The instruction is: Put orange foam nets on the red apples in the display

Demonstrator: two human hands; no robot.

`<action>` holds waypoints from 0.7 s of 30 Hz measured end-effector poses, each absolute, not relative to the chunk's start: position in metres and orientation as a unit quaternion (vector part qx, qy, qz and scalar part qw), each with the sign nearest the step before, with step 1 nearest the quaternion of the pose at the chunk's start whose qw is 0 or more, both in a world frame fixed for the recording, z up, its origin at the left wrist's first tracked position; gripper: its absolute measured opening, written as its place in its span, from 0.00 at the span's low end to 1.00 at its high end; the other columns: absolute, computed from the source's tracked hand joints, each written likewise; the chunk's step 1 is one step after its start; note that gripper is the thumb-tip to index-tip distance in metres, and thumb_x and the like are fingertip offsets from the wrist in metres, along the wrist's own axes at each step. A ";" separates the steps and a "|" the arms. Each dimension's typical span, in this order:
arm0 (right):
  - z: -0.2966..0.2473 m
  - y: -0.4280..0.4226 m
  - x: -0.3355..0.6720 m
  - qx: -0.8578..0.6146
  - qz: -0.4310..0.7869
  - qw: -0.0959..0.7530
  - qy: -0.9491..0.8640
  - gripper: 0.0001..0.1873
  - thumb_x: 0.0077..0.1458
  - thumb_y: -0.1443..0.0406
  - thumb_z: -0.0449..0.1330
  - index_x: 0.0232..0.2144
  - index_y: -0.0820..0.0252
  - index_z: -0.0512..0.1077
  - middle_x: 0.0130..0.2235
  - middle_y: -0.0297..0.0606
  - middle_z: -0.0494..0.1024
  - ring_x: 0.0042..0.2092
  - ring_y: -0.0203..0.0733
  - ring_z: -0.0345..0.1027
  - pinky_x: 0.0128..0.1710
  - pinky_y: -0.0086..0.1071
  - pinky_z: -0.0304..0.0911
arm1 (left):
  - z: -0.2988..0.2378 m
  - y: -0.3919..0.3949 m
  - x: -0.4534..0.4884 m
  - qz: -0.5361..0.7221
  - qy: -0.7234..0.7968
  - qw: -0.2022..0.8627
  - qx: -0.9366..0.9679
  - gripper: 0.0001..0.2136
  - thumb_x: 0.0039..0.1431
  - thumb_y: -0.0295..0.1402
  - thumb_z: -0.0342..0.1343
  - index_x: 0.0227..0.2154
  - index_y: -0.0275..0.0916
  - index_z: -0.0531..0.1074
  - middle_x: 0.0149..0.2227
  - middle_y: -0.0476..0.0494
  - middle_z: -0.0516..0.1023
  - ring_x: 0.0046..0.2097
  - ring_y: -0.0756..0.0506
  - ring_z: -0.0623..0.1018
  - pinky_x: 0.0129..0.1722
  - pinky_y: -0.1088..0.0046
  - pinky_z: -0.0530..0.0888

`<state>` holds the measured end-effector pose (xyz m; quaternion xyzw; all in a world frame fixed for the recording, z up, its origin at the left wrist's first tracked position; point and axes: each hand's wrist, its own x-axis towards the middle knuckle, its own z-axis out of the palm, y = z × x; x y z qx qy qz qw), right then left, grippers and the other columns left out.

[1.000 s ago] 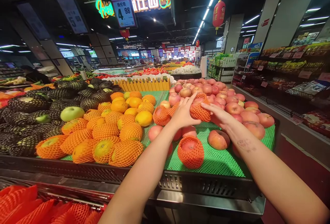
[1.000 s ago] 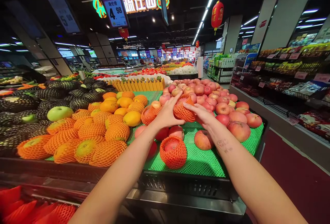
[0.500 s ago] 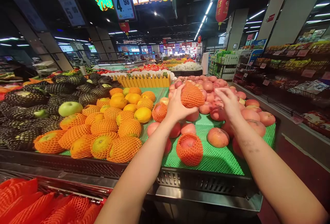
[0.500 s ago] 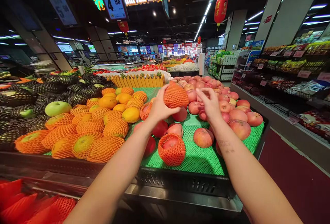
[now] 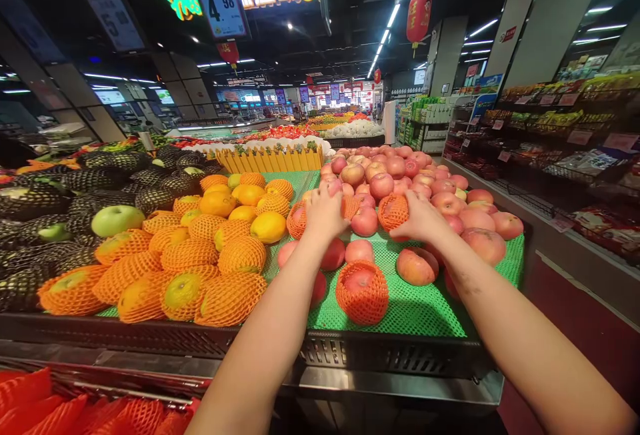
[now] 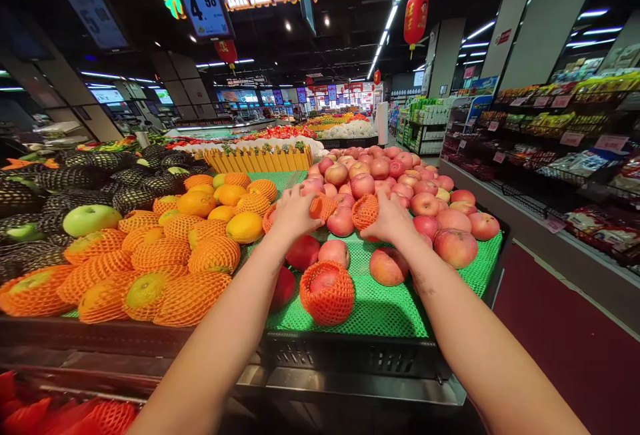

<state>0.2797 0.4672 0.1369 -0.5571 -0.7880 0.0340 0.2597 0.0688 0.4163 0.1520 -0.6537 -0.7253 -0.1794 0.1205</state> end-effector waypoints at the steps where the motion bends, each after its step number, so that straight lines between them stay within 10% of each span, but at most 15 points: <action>1: 0.135 0.465 0.277 -0.563 0.018 0.228 -0.794 0.48 0.35 0.59 0.74 0.60 0.62 0.65 0.55 0.54 0.72 0.54 0.65 0.69 0.49 0.48 0.68 | 0.151 0.417 0.068 -0.164 -0.742 0.109 -0.641 0.26 0.54 0.35 0.67 0.56 0.36 0.74 0.65 0.26 0.65 0.63 0.24 0.67 0.60 0.47 0.69; 7: 0.133 0.458 0.263 -0.604 -0.015 0.124 -0.787 0.49 0.41 0.59 0.74 0.65 0.61 0.64 0.58 0.54 0.70 0.62 0.67 0.61 0.55 0.50 0.64 | 0.151 0.424 0.061 -0.135 -0.799 0.049 -0.583 0.15 0.59 0.25 0.55 0.49 0.31 0.77 0.52 0.24 0.78 0.54 0.29 0.78 0.50 0.53 0.77; 14: 0.134 0.466 0.271 -0.592 0.011 0.050 -0.804 0.54 0.40 0.55 0.76 0.65 0.68 0.63 0.61 0.58 0.68 0.64 0.68 0.60 0.61 0.48 0.60 | 0.143 0.427 0.064 -0.181 -0.763 0.062 -0.617 0.21 0.52 0.35 0.67 0.46 0.26 0.77 0.58 0.20 0.72 0.61 0.21 0.71 0.59 0.45 0.70; 18: 0.135 0.470 0.278 -0.528 0.035 0.229 -0.817 0.58 0.43 0.47 0.74 0.69 0.62 0.57 0.65 0.57 0.64 0.66 0.68 0.57 0.63 0.53 0.57 | 0.149 0.428 0.061 -0.283 -0.718 0.090 -0.629 0.10 0.56 0.26 0.58 0.42 0.31 0.77 0.52 0.27 0.78 0.54 0.28 0.78 0.54 0.49 0.73; 21: 0.144 0.466 0.278 -0.368 0.050 0.451 -0.811 0.29 0.61 0.52 0.60 0.60 0.60 0.69 0.60 0.47 0.72 0.61 0.54 0.65 0.63 0.46 0.59 | 0.159 0.427 0.060 -0.375 -0.617 0.101 -0.685 0.11 0.56 0.20 0.50 0.34 0.40 0.74 0.46 0.43 0.80 0.51 0.41 0.79 0.54 0.63 0.73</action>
